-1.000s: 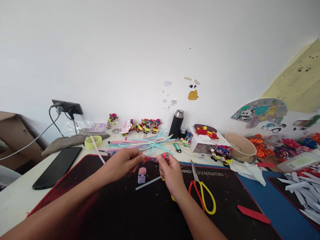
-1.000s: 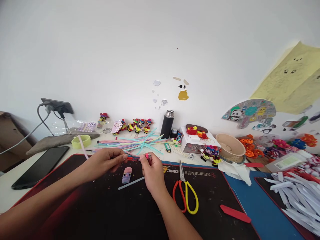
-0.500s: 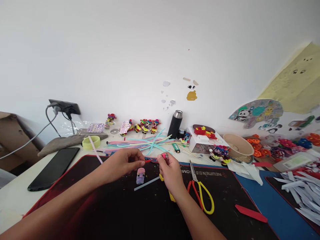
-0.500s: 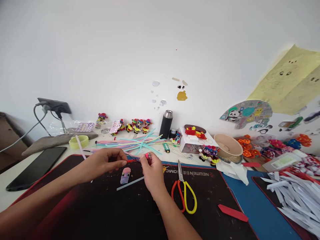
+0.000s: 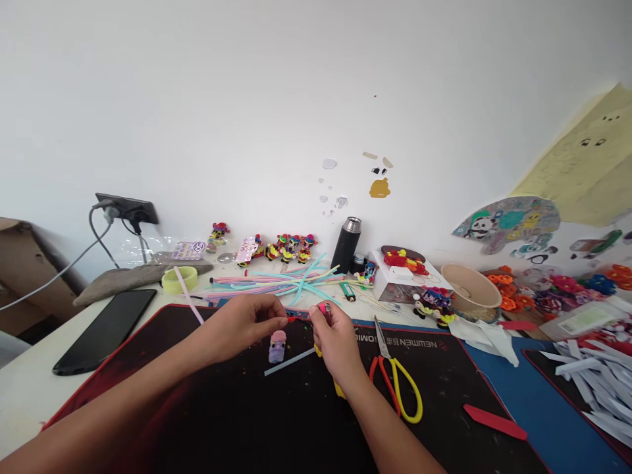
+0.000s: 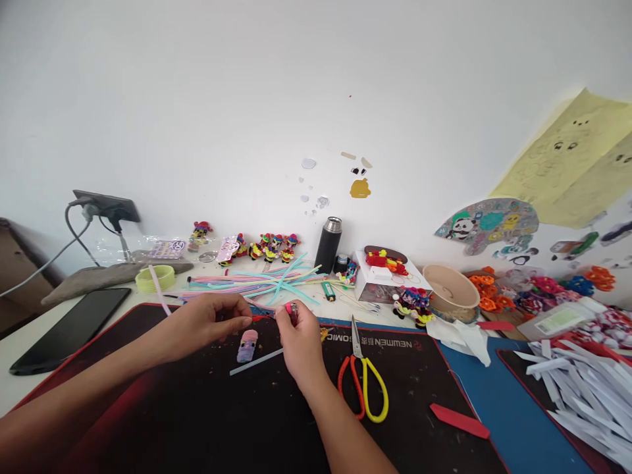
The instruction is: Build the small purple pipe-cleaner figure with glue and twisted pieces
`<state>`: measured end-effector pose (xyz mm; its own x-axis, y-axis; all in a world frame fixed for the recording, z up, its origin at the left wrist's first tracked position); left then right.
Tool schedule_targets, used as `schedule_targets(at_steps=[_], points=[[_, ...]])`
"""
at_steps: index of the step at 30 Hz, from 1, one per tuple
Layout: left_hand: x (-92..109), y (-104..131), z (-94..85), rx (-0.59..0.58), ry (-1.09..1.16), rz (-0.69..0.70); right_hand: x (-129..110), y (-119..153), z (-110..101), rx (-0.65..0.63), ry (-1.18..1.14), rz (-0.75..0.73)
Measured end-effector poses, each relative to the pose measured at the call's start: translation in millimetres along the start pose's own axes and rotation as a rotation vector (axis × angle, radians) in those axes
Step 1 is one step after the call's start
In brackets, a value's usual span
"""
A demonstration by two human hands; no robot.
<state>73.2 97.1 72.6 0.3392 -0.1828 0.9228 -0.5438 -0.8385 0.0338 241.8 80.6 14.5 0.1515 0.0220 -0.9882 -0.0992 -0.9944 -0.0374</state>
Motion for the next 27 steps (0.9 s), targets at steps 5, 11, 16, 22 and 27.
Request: schedule_targets(at_steps=[5, 11, 16, 22, 27], points=[[1, 1, -6.0, 0.046, -0.047, 0.007, -1, 0, 5, -0.05, -0.051, 0.021], [1, 2, -6.8, 0.036, -0.035, -0.022, -7, 3, 10, -0.105, -0.146, 0.012], [0, 1, -6.3, 0.028, -0.031, -0.018, -6, 2, 8, -0.09, -0.065, -0.044], [-1, 2, -6.1, 0.007, 0.02, -0.029, 0, -1, 0, 0.0, 0.066, -0.066], [0, 3, -6.4, 0.025, -0.02, 0.011, -1, -1, -1, 0.012, 0.098, -0.079]])
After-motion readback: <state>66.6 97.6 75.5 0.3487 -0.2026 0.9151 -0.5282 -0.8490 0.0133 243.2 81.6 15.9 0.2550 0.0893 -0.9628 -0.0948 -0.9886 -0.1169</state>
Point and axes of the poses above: each hand's wrist, its own y-axis away from the middle knuckle, its own z-axis out of the palm, x = y × z, the point moved 8 cm from there along -y, towards the middle knuckle, and after that the axes turned 13 degrees about y, right-handed, at the moved point
